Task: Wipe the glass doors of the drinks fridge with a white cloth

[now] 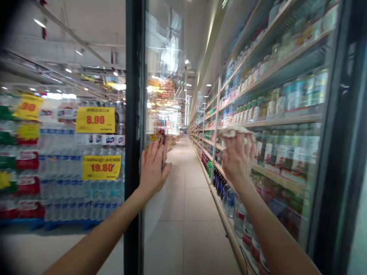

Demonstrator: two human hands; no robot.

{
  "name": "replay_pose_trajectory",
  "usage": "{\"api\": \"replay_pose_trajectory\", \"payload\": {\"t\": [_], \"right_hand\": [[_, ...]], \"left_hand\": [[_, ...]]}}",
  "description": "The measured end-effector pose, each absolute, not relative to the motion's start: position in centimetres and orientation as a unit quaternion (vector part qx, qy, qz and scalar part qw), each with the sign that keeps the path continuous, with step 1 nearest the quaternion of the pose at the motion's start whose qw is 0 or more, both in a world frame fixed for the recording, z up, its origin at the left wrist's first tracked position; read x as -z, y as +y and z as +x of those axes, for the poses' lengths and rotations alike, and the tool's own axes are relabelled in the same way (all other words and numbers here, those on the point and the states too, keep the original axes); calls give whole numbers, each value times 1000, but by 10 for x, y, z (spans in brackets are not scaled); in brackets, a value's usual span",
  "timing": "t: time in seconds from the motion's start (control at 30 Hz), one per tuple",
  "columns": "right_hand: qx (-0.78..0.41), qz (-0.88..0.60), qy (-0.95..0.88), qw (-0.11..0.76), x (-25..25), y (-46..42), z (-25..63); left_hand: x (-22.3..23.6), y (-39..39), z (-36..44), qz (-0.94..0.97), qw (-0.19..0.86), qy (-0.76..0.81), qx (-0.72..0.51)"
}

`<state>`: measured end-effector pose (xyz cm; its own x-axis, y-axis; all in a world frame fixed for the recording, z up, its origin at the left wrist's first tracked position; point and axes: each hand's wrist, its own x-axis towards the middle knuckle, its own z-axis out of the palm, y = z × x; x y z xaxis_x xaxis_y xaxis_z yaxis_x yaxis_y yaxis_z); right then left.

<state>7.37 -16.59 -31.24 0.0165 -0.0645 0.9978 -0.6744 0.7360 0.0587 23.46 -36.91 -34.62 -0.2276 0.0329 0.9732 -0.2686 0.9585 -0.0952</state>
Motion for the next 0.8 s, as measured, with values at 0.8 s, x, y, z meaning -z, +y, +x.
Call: {"api": "replay_pose_trajectory", "payload": {"t": [0.8], "right_hand": [[-344,116,-673,644,330,-72,10]], "left_hand": [[342,-368,219,88,653,-746,-102]]}}
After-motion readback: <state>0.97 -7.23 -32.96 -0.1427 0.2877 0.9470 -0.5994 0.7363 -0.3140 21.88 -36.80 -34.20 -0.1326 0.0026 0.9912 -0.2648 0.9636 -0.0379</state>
